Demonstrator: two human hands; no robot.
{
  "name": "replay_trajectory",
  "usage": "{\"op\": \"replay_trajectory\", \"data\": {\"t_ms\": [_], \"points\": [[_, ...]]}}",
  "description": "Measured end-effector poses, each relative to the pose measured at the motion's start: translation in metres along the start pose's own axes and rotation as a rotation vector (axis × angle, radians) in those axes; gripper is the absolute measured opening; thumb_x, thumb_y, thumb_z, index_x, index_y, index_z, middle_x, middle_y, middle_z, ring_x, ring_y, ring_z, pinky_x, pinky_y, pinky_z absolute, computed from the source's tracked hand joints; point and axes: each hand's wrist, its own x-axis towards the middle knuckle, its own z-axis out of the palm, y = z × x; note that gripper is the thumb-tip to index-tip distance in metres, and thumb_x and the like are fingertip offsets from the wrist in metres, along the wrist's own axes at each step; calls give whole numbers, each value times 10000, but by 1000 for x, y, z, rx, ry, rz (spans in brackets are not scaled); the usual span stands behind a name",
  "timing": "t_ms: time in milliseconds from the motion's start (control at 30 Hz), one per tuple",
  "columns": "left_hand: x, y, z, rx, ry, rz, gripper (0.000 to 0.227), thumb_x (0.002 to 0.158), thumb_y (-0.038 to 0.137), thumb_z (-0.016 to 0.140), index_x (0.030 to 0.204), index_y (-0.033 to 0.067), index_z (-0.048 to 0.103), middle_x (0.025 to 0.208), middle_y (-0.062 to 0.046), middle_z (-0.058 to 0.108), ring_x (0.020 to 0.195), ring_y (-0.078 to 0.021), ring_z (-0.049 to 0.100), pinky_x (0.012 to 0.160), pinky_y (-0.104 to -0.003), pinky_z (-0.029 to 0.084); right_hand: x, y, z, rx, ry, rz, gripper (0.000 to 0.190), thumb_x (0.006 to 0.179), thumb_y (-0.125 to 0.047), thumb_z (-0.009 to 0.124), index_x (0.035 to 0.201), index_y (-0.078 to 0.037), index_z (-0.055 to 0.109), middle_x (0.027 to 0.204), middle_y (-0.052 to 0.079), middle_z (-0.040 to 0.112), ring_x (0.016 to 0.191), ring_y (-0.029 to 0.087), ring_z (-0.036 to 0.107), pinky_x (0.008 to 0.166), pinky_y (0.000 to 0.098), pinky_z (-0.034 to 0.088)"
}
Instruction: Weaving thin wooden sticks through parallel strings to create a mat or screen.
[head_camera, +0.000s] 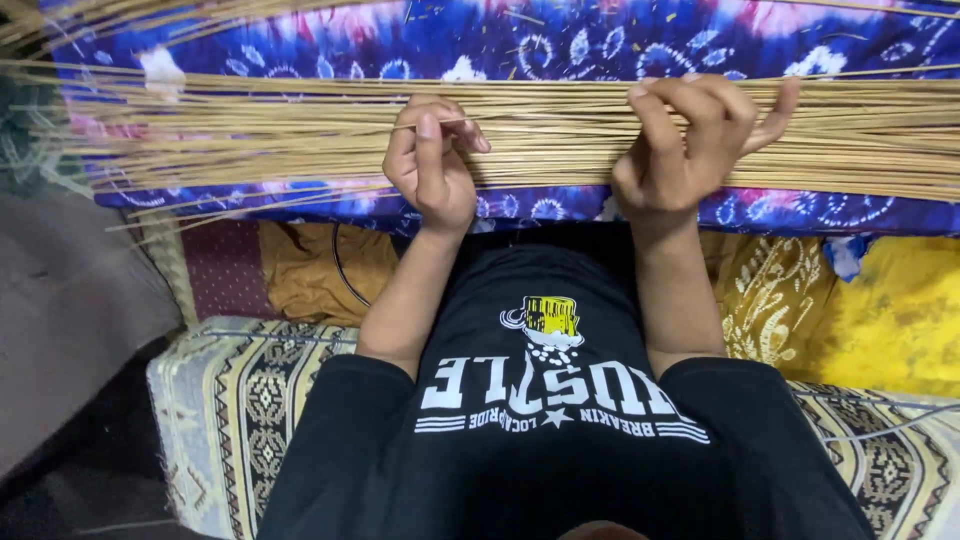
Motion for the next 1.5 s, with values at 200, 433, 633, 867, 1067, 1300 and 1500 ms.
{"op": "replay_trajectory", "data": {"t_ms": [200, 433, 633, 867, 1067, 1300, 1500], "points": [[4, 2, 2, 14, -25, 2, 231, 1051, 173, 479, 909, 51, 613, 830, -84, 566, 580, -182, 556, 482, -248, 471, 20, -13, 6, 3, 107, -5, 248, 1055, -125, 604, 940, -237, 794, 964, 48, 783, 1145, 268, 602, 1078, 812, 92], [5, -2, 1, 130, -280, 59, 229, 1039, 160, 494, 892, 43, 624, 809, -107, 609, 632, -212, 600, 580, -299, 512, 9, -9, 8, 27, 26, -64, 287, 848, 35, 676, 994, -177, 802, 972, 22, 831, 1104, 279, 691, 1097, 808, 19], [9, 10, 4, 232, -400, 119, 241, 1030, 136, 497, 865, 13, 622, 797, -126, 630, 723, -248, 619, 650, -348, 532, 3, -6, 6, 110, -23, -182, 308, 950, 52, 638, 1024, -183, 821, 881, 88, 808, 865, 308, 738, 1145, 695, 243], [7, 9, -11, -40, -190, -141, 184, 1059, 247, 573, 1021, 77, 629, 957, -69, 630, 808, -188, 644, 643, -262, 544, -13, 36, 0, -6, 70, -185, 408, 1067, -341, 539, 899, -106, 827, 906, 103, 825, 854, 317, 748, 1170, 656, 237], [40, 56, -50, -20, 38, -96, 197, 1080, 295, 565, 1056, 105, 614, 967, -62, 663, 839, -160, 658, 592, -243, 503, -4, 77, -54, -137, -3, -235, 280, 690, 88, 674, 905, -33, 806, 953, 150, 776, 933, 344, 710, 1030, 588, 334], [74, 49, -174, 4, 312, 4, 231, 1032, 179, 707, 1215, 78, 608, 1116, -155, 695, 962, -272, 620, 712, -399, 497, -5, 117, -111, -84, -18, -116, 396, 835, 371, 607, 1139, 171, 762, 1049, 312, 768, 933, 426, 780, 726, 467, 715], [83, 59, -184, -15, 360, -16, 308, 1021, 215, 708, 1269, 42, 647, 1067, -183, 760, 951, -303, 748, 863, -428, 638, 19, 95, -104, -132, -3, -183, 386, 807, 336, 555, 1088, 137, 730, 990, 284, 742, 876, 409, 747, 701, 461, 669]]}}
